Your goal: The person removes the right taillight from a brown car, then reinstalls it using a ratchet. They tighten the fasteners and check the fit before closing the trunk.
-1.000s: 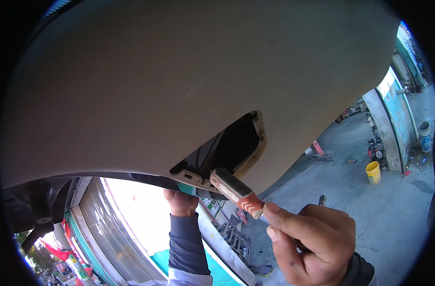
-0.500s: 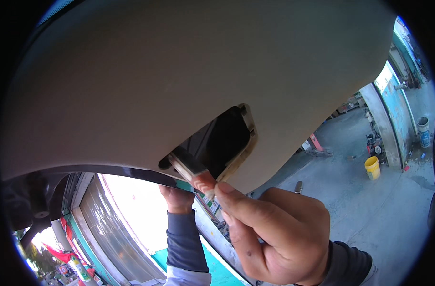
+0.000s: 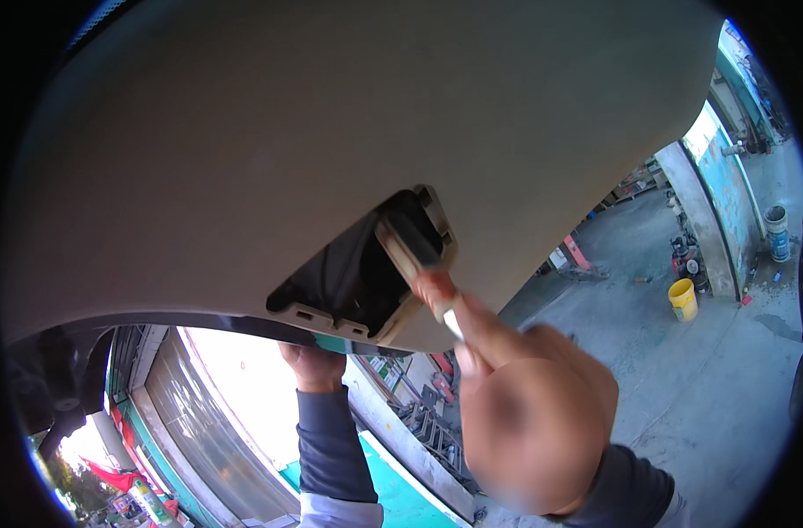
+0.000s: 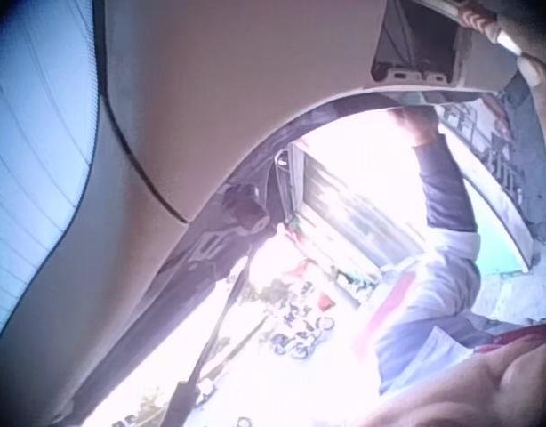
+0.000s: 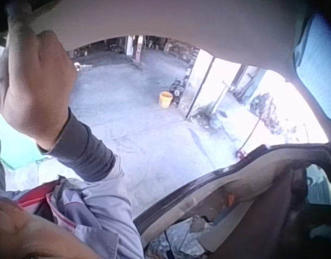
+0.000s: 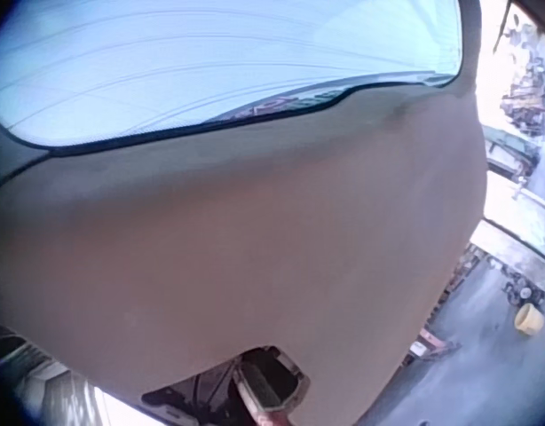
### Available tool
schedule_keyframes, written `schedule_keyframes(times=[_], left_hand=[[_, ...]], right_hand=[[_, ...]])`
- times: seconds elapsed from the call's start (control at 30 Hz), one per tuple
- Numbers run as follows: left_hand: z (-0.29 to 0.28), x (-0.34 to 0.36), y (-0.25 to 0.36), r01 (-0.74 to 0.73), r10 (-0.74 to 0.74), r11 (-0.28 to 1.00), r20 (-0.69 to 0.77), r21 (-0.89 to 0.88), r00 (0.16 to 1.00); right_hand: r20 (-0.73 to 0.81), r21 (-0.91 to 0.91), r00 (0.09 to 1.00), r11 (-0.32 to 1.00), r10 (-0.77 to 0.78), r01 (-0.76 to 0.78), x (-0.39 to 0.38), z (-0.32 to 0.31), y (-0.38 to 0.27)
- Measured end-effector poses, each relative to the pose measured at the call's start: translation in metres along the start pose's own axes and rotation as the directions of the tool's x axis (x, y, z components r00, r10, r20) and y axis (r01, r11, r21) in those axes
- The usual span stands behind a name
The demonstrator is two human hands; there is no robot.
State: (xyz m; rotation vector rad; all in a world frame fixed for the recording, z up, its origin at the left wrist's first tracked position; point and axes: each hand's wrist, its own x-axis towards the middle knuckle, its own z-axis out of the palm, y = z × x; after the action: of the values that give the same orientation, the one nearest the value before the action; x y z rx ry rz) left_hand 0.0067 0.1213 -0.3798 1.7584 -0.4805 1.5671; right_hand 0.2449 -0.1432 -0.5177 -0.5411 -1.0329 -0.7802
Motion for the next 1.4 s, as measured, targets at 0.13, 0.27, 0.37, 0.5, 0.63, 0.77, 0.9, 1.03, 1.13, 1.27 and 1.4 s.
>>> schedule_keyframes(times=[0.13, 0.27, 0.37, 0.5, 0.63, 0.77, 0.9, 1.03, 1.13, 1.27, 1.4], left_hand=[[0.004, 0.001, 0.001, -0.02, 0.023, 0.999, 0.076, -0.031, 0.997], [0.005, 0.003, 0.004, 0.003, 0.006, 0.996, 0.111, -0.086, 0.994], [0.005, -0.001, 0.002, -0.027, 0.027, 1.0, 0.138, -0.003, 0.99], [0.003, 0.002, -0.001, -0.006, 0.019, 0.997, 0.155, -0.081, 0.988], [0.003, 0.005, 0.0, 0.023, -0.008, 0.995, 0.155, -0.097, 0.988], [0.012, 0.002, -0.001, -0.024, 0.024, 1.0, 0.01, -0.011, 1.0], [0.02, 0.003, -0.003, -0.038, 0.039, 0.999, 0.059, -0.024, 0.998], [0.022, 0.009, -0.003, -0.027, 0.029, 0.999, 0.048, -0.034, 0.998], [0.022, 0.011, -0.004, -0.003, -0.001, 0.998, 0.071, 0.056, 0.997], [0.025, 0.01, -0.004, 0.026, -0.026, 0.999, -0.005, -0.028, 1.0], [0.031, 0.015, -0.004, 0.029, -0.023, 0.998, 0.107, -0.055, 0.994]], right_hand=[[-0.117, 0.105, 0.993, 0.994, -0.025, 0.038, -0.016, 0.002, -0.006], [-0.009, -0.13, 0.996, 0.988, -0.086, 0.084, -0.018, 0.029, 0.013], [-0.066, -0.045, 0.992, 0.993, 0.103, -0.106, -0.026, 0.016, 0.016], [-0.054, -0.033, 0.998, 0.999, 0.031, -0.033, -0.023, 0.003, 0.002], [-0.203, 0.012, 0.971, 0.991, -0.126, 0.131, 0.014, 0.025, 0.003], [-0.135, -0.055, 0.988, 0.997, -0.068, 0.061, 0.005, 0.005, -0.004], [-0.148, -0.066, 0.983, 0.993, -0.109, 0.1, -0.005, 0.001, -0.011], [-0.129, -0.093, 0.989, 0.994, -0.068, 0.056, 0.011, 0.019, 0.005], [-0.255, -0.09, 0.95, 0.982, -0.182, 0.164, 0.01, 0.013, 0.005], [-0.217, -0.134, 0.955, 0.975, -0.202, 0.176, 0.016, 0.017, -0.003], [-0.272, -0.15, 0.931, 0.966, -0.244, 0.209, 0.015, 0.026, 0.006]])
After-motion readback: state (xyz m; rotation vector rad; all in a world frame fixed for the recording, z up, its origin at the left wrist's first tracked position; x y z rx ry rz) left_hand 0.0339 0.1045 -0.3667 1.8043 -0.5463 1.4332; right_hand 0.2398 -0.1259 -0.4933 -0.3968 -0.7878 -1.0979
